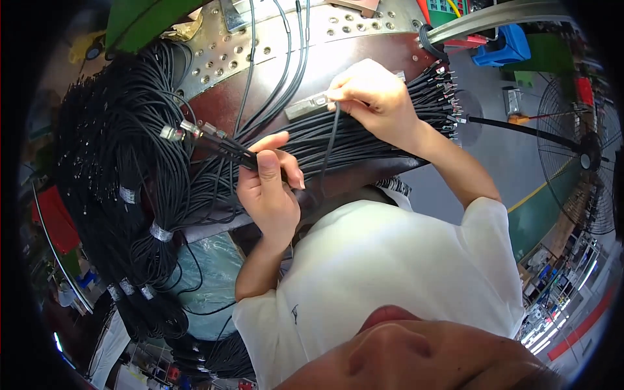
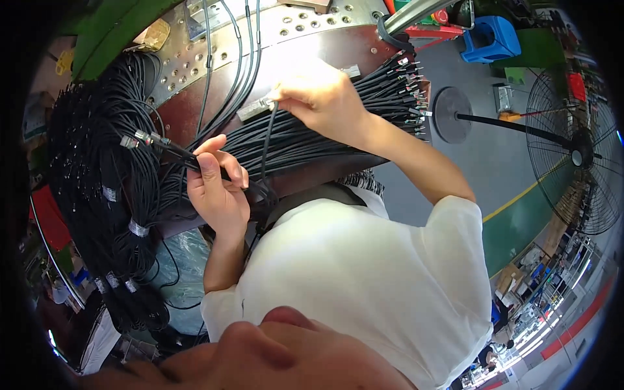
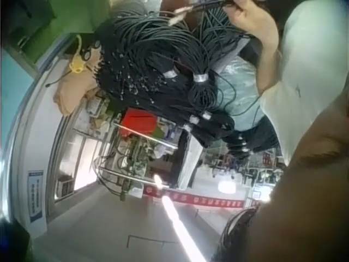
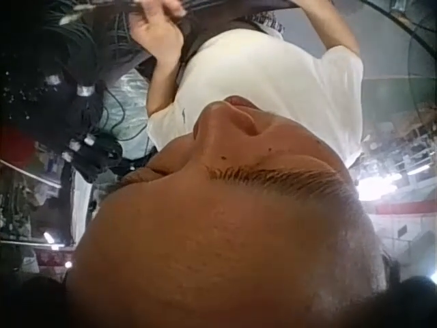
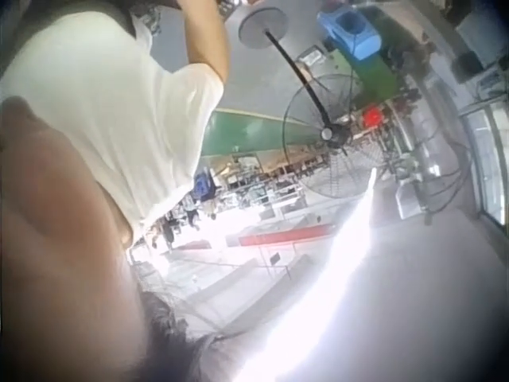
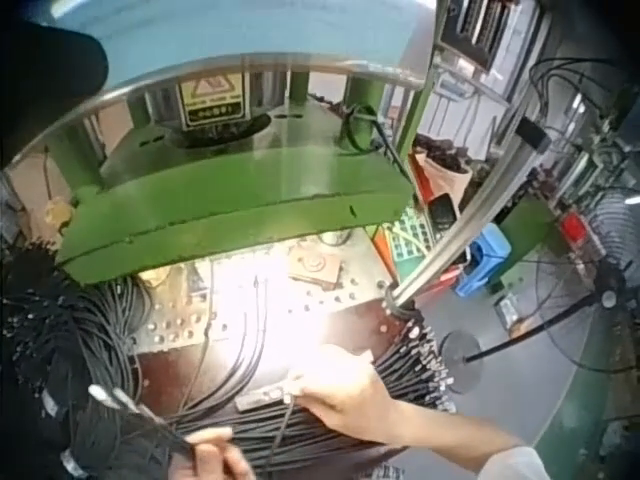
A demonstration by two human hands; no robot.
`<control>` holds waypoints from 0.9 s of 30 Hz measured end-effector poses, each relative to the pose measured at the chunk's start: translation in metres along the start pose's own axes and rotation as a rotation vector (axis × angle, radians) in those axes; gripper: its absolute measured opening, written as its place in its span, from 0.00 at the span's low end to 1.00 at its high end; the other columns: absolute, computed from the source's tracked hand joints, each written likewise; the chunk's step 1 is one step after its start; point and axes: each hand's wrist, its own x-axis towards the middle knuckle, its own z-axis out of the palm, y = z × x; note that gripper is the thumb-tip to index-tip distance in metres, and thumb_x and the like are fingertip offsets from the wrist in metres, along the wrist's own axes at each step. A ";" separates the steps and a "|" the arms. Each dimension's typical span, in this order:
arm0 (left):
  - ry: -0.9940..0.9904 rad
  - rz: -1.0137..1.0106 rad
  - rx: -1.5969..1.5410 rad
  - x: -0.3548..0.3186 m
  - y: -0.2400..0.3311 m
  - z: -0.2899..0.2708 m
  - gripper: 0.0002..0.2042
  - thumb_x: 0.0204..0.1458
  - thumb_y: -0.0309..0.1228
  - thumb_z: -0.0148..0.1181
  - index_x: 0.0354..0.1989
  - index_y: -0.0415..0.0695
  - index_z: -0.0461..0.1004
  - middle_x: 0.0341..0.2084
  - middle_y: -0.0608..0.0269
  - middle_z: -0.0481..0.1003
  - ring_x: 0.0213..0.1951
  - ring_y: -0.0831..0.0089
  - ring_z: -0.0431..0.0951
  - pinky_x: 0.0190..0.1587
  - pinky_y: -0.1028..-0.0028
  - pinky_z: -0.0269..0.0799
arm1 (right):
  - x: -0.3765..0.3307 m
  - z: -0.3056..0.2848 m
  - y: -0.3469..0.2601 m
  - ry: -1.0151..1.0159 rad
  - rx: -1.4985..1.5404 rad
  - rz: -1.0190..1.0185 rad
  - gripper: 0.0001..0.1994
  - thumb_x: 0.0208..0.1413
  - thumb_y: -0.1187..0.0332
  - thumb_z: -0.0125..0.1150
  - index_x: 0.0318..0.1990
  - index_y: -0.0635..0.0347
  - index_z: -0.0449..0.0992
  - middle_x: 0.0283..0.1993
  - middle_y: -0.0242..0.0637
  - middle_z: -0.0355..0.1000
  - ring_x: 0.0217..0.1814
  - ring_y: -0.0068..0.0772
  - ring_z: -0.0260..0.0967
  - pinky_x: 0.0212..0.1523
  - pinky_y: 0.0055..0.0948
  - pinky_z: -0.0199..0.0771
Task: Arranging and sorting bundles of black cables on a workbench in a factory.
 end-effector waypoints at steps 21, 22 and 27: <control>-0.085 -0.494 -0.134 0.002 -0.009 0.004 0.06 0.54 0.29 0.56 0.29 0.41 0.70 0.16 0.75 0.65 0.16 0.90 0.54 0.18 0.83 0.48 | 0.000 0.007 -0.003 0.009 -0.044 -0.174 0.13 0.41 0.75 0.64 0.37 0.54 0.75 0.36 0.33 0.72 0.35 0.37 0.69 0.35 0.32 0.70; -0.086 -0.496 -0.130 0.001 -0.010 0.001 0.06 0.54 0.29 0.56 0.29 0.41 0.70 0.16 0.75 0.65 0.16 0.90 0.54 0.18 0.83 0.48 | 0.001 0.006 0.001 0.000 -0.066 -0.183 0.13 0.41 0.77 0.62 0.38 0.54 0.75 0.36 0.32 0.72 0.36 0.36 0.69 0.36 0.32 0.70; -0.142 -0.546 -0.492 -0.001 -0.011 -0.006 0.07 0.57 0.29 0.49 0.28 0.41 0.68 0.16 0.71 0.64 0.15 0.87 0.54 0.18 0.84 0.49 | 0.002 -0.003 -0.003 0.068 -0.038 -0.062 0.15 0.43 0.79 0.63 0.41 0.55 0.77 0.32 0.35 0.70 0.32 0.36 0.68 0.33 0.31 0.69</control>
